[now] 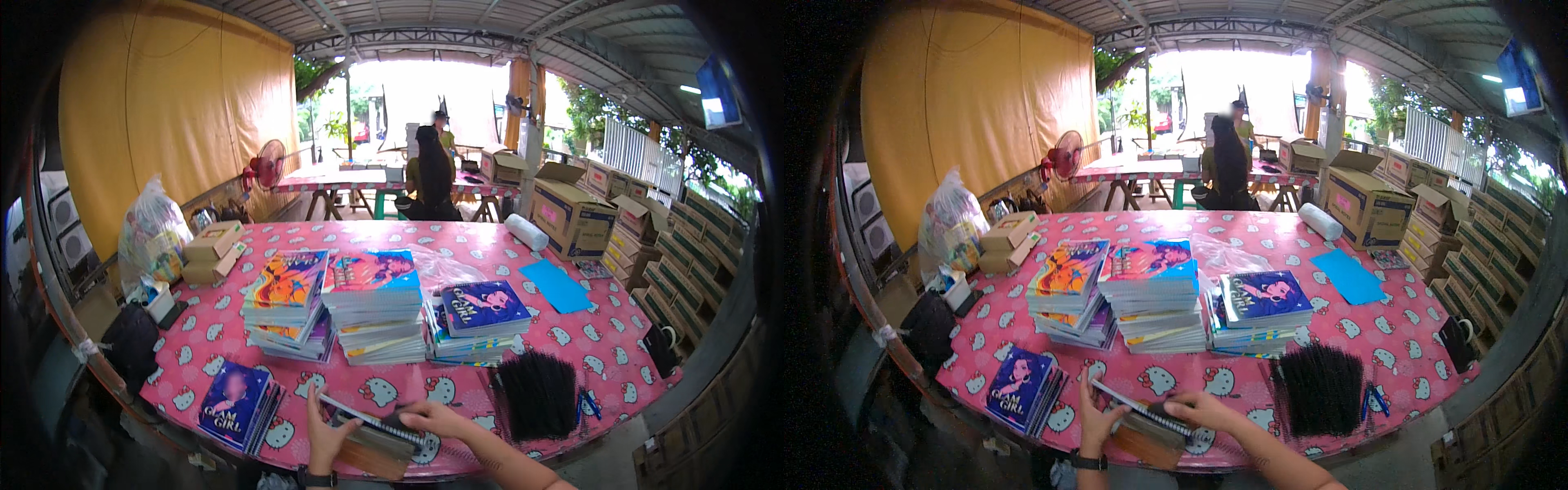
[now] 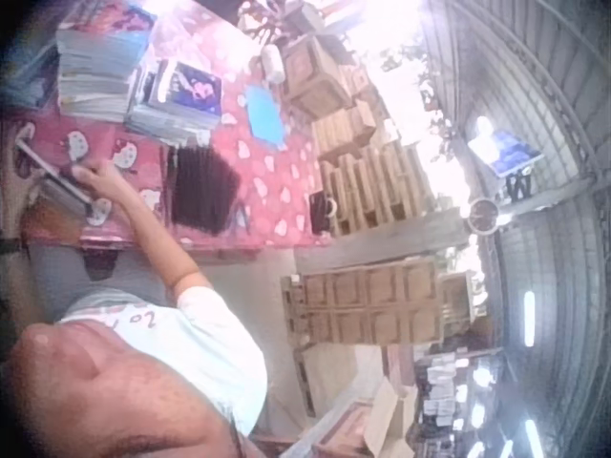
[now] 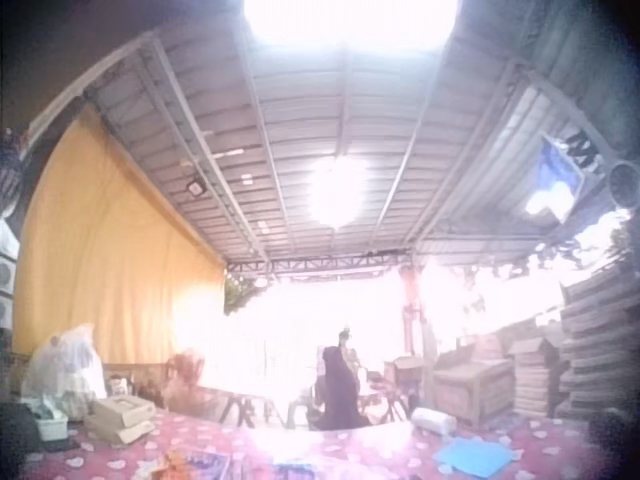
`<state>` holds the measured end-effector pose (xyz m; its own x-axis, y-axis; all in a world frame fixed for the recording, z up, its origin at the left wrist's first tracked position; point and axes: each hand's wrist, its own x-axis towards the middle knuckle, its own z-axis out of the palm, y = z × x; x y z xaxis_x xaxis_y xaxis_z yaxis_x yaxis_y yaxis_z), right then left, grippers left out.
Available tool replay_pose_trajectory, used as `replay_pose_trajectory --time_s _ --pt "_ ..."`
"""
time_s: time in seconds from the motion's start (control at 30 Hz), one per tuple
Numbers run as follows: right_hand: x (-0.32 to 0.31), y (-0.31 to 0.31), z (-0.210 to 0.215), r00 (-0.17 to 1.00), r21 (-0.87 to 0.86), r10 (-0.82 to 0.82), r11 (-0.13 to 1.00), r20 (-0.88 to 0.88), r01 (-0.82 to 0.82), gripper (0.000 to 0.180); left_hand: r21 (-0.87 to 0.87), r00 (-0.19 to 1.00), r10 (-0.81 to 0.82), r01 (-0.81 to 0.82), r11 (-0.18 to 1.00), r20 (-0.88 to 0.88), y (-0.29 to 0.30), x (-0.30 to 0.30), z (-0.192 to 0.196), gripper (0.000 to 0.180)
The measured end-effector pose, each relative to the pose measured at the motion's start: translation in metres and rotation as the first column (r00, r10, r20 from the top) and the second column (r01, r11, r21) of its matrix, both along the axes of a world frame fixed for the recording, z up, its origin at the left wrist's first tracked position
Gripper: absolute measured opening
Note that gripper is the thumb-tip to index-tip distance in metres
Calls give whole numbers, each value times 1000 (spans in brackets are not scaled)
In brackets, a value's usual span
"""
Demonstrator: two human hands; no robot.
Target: The person threads spiral coils through the punched holes of several notebooks by hand, placing each one on a stack after finishing.
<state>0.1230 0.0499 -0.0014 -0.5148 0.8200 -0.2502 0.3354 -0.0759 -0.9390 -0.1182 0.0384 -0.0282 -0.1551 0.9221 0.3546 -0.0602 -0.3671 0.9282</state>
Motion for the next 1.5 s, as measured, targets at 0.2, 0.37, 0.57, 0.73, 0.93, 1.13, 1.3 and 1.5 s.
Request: replay_pose_trajectory --time_s 0.2,0.37,0.57,0.73,0.93,1.13,1.3,1.5 --pt "1 8 12 995 261 1 965 -101 25 45 -18 981 -3 6 1000 192 8 3 -22 86" --pt "3 10 13 970 292 -75 946 -230 142 46 -67 948 -23 46 997 317 4 2 -6 62" --pt "-5 29 -14 999 415 -45 909 7 38 50 -109 951 -17 53 993 310 1 1 -8 54" --pt "-23 26 9 981 213 -40 974 -192 81 51 -76 951 -4 29 997 308 3 2 -8 54" --pt "-35 20 22 937 276 78 961 -341 21 53 -48 963 5 8 999 268 6 3 -10 51" --pt "-25 22 19 985 417 -7 905 -175 81 54 -60 985 30 -20 998 168 5 5 -11 50" --pt "-34 34 22 928 523 -142 850 344 -64 57 -56 976 35 -23 998 216 6 5 -12 48" --pt "-44 35 11 985 380 51 925 -168 17 51 -102 980 43 -23 995 194 11 -2 -20 39"
